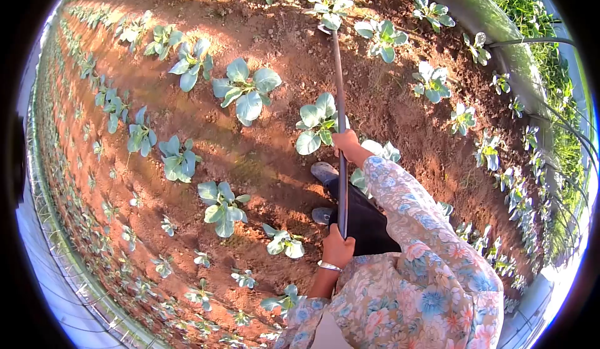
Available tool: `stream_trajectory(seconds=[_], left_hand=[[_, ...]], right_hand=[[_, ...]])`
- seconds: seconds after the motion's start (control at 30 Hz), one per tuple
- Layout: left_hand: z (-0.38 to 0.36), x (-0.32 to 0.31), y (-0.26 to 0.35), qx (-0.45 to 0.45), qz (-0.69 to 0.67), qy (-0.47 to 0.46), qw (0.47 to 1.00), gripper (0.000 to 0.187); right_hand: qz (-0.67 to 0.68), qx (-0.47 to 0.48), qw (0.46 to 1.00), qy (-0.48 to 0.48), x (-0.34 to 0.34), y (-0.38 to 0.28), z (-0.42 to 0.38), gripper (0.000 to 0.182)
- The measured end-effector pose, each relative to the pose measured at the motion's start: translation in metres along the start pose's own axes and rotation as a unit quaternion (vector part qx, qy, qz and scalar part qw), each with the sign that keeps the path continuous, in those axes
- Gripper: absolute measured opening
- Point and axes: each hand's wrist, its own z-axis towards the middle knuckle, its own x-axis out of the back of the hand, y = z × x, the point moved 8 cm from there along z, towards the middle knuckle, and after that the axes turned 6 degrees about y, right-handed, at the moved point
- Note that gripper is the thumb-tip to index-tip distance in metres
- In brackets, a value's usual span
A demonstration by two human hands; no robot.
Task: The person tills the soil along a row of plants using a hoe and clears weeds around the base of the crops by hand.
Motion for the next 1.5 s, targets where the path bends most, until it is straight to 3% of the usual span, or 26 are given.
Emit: stream_trajectory(seconds=[0.17, 0.3, 0.53, 0.63, 0.67, 0.7, 0.73, 0.8, 0.83, 0.9, 0.97, 1.0, 1.03, 1.1, 1.13, 1.2, 1.3, 1.4, 1.47, 1.5], left_hand=[[-0.031, 0.004, -0.052, 0.006, -0.022, 0.03, 0.999, 0.039], [-0.043, 0.002, -0.035, 0.033, -0.027, 0.039, 0.998, 0.035], [-0.03, 0.015, -0.033, 0.038, -0.075, 0.115, 0.99, 0.033], [0.006, 0.019, -0.053, 0.019, -0.097, 0.151, 0.984, 0.035], [0.02, 0.021, -0.059, 0.011, -0.104, 0.163, 0.981, 0.035], [0.038, 0.019, -0.067, 0.033, -0.123, 0.151, 0.98, 0.037], [0.056, 0.017, -0.072, 0.053, -0.142, 0.138, 0.979, 0.038], [0.076, 0.024, -0.07, 0.072, -0.151, 0.132, 0.977, 0.036], [0.08, 0.027, -0.071, 0.072, -0.145, 0.135, 0.978, 0.035], [0.066, 0.01, -0.095, 0.084, -0.191, 0.124, 0.97, 0.032], [0.016, -0.016, -0.15, 0.125, -0.118, 0.104, 0.98, 0.028], [-0.009, -0.009, -0.157, 0.145, -0.131, 0.094, 0.976, 0.026], [-0.043, 0.003, -0.156, 0.171, -0.143, 0.082, 0.971, 0.025], [-0.097, 0.023, -0.157, 0.179, -0.145, 0.12, 0.966, 0.02], [-0.124, 0.024, -0.165, 0.203, -0.123, 0.097, 0.967, 0.022], [-0.175, 0.016, -0.185, 0.214, -0.13, 0.104, 0.962, 0.029], [-0.213, 0.005, -0.206, 0.271, -0.171, 0.036, 0.947, 0.029], [-0.2, 0.014, -0.202, 0.251, -0.117, 0.07, 0.958, 0.03], [-0.15, 0.04, -0.16, 0.204, -0.074, 0.164, 0.962, 0.03], [-0.12, 0.042, -0.151, 0.187, -0.095, 0.153, 0.966, 0.029]], right_hand=[[0.045, -0.02, 0.999, -0.014, -0.01, 0.031, -0.031, 0.011], [0.051, 0.02, 0.992, -0.111, -0.033, 0.025, -0.038, 0.016], [0.043, 0.058, 0.988, -0.135, -0.095, 0.003, -0.043, 0.021], [-0.083, 0.119, 0.977, -0.157, -0.126, -0.015, -0.026, 0.029], [-0.102, 0.174, 0.973, -0.111, -0.129, -0.03, -0.022, 0.02], [-0.199, 0.199, 0.954, -0.106, -0.139, -0.049, -0.019, 0.025], [-0.184, 0.204, 0.959, -0.066, -0.147, -0.052, 0.001, 0.026], [-0.264, 0.175, 0.945, -0.079, -0.168, -0.06, 0.031, 0.025], [-0.485, 0.355, 0.795, -0.084, -0.19, -0.059, 0.034, 0.024], [-0.603, 0.42, 0.671, -0.094, -0.201, 0.011, 0.062, 0.02], [-0.614, 0.347, 0.7, -0.112, -0.184, 0.081, 0.023, 0.02], [-0.679, 0.363, 0.628, -0.116, -0.181, 0.101, -0.001, 0.024], [-0.677, 0.332, 0.639, -0.156, -0.176, 0.126, -0.018, 0.032], [-0.497, 0.221, 0.829, -0.131, -0.152, 0.166, -0.05, 0.048], [-0.285, 0.122, 0.949, -0.059, -0.127, 0.187, -0.067, 0.057], [-0.237, 0.018, 0.964, -0.116, -0.107, 0.188, -0.134, 0.051], [-0.219, -0.033, 0.967, -0.127, -0.092, 0.211, -0.179, 0.031], [-0.179, -0.027, 0.974, -0.135, -0.101, 0.191, -0.169, 0.03], [-0.146, 0.017, 0.979, -0.142, -0.12, 0.143, -0.137, 0.029], [-0.147, 0.053, 0.979, -0.133, -0.131, 0.117, -0.115, 0.03]])
